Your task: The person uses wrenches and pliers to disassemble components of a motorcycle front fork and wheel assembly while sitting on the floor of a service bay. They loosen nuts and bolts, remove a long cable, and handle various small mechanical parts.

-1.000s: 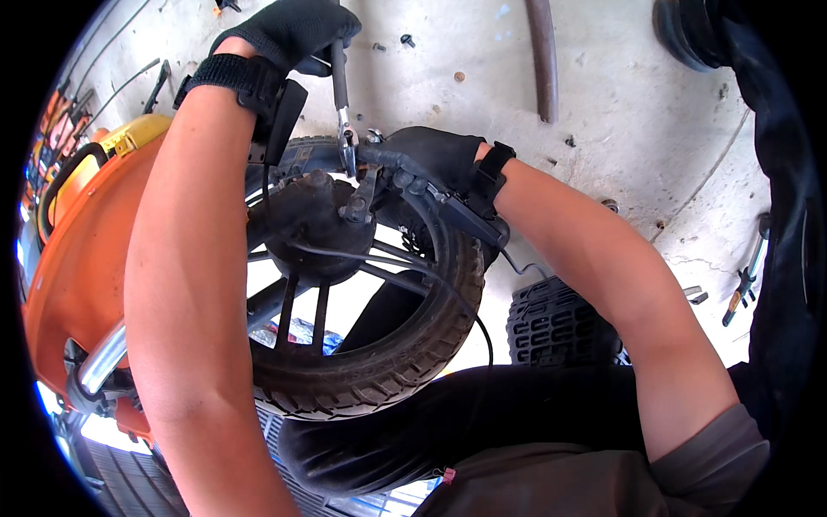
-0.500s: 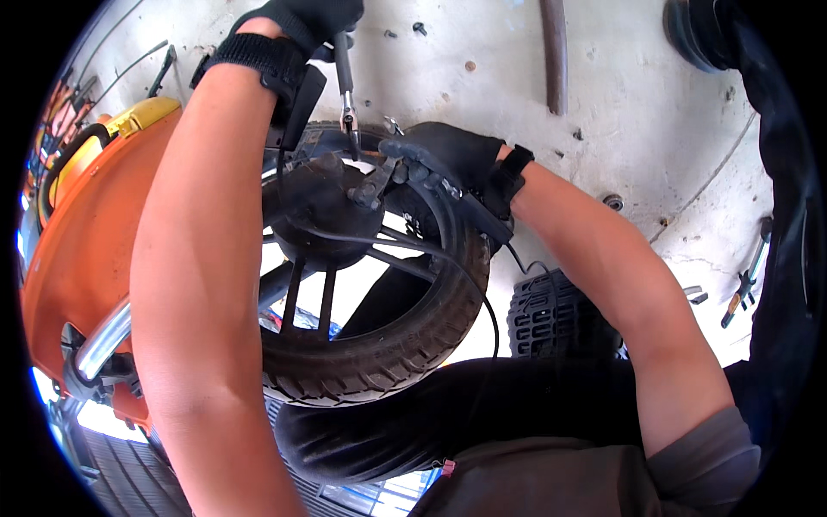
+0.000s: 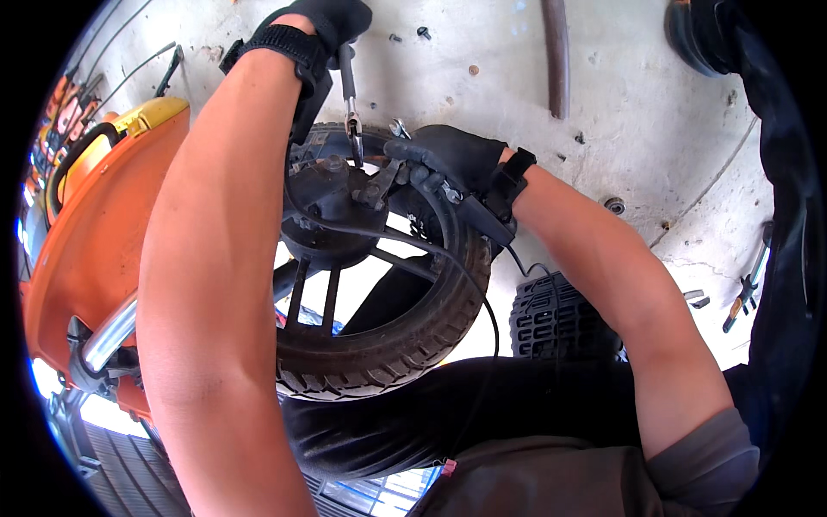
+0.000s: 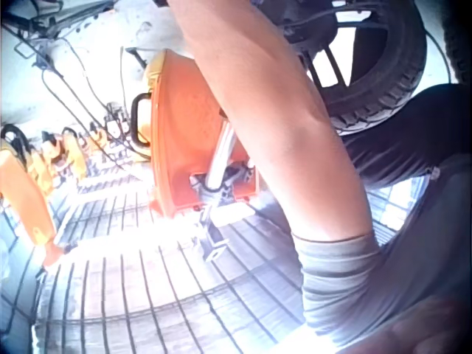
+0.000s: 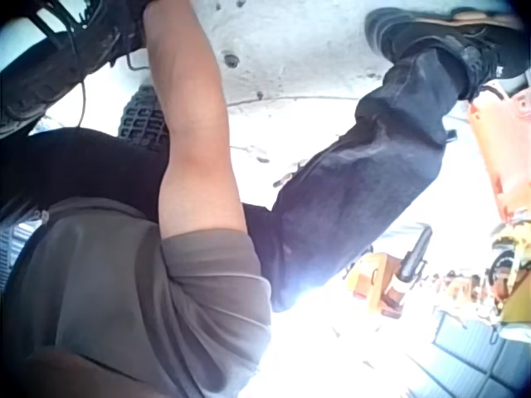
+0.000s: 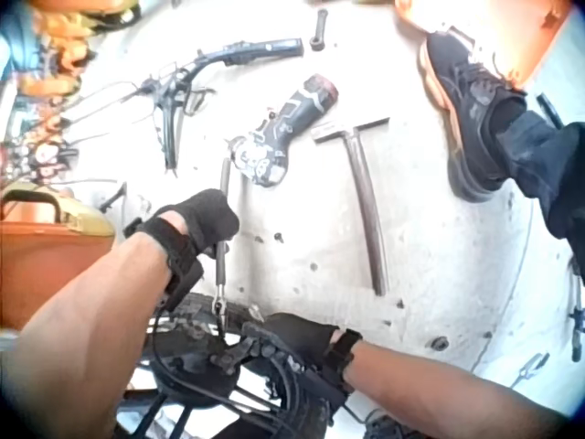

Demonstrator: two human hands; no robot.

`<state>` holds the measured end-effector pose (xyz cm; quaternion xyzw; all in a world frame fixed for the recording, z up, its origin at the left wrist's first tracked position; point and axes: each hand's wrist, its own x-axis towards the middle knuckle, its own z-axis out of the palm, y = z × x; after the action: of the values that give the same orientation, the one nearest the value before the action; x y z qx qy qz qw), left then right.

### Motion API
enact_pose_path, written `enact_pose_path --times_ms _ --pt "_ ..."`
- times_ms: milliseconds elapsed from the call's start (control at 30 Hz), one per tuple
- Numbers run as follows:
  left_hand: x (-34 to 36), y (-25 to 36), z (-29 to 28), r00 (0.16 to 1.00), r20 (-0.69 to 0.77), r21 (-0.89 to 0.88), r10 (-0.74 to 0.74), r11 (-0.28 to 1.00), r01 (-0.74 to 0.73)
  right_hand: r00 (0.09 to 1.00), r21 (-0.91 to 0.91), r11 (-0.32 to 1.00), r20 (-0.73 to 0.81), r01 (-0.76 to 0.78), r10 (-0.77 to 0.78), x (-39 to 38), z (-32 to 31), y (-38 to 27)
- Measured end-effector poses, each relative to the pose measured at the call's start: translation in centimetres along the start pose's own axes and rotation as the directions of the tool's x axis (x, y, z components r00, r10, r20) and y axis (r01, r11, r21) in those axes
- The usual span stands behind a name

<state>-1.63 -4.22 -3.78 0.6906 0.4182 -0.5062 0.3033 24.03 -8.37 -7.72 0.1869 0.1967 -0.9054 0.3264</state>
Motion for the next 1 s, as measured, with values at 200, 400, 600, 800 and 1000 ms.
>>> enact_pose_path --times_ms 200,400,600,800,1000 --pt "-1.7 -1.1 2.4 0.989 0.075 0.17 -0.129 0.979 0.115 0.996 0.074 0.994 -0.039 -0.081 0.084 -0.6 0.1 -0.5" --pt "-4.0 -4.4 0.8 0.96 -0.236 -0.24 -0.149 0.966 0.091 0.999 -0.065 0.997 0.003 0.05 -0.05 -0.1 0.2 -0.7" --pt "-5.3 -3.5 1.8 0.829 0.379 -0.809 -0.412 -0.582 0.082 0.994 -0.016 0.994 -0.002 -0.112 0.112 -0.6 0.3 -1.1" --pt "-4.4 -2.9 2.4 0.861 0.343 -0.855 -0.375 -0.505 0.12 0.978 0.017 0.987 -0.135 0.162 -0.158 -0.5 -0.3 -1.5" --pt "-4.8 -2.5 1.5 0.934 0.21 -0.839 -0.289 -0.544 0.02 0.939 -0.079 0.96 -0.201 0.269 -0.28 0.9 -0.8 -2.4"
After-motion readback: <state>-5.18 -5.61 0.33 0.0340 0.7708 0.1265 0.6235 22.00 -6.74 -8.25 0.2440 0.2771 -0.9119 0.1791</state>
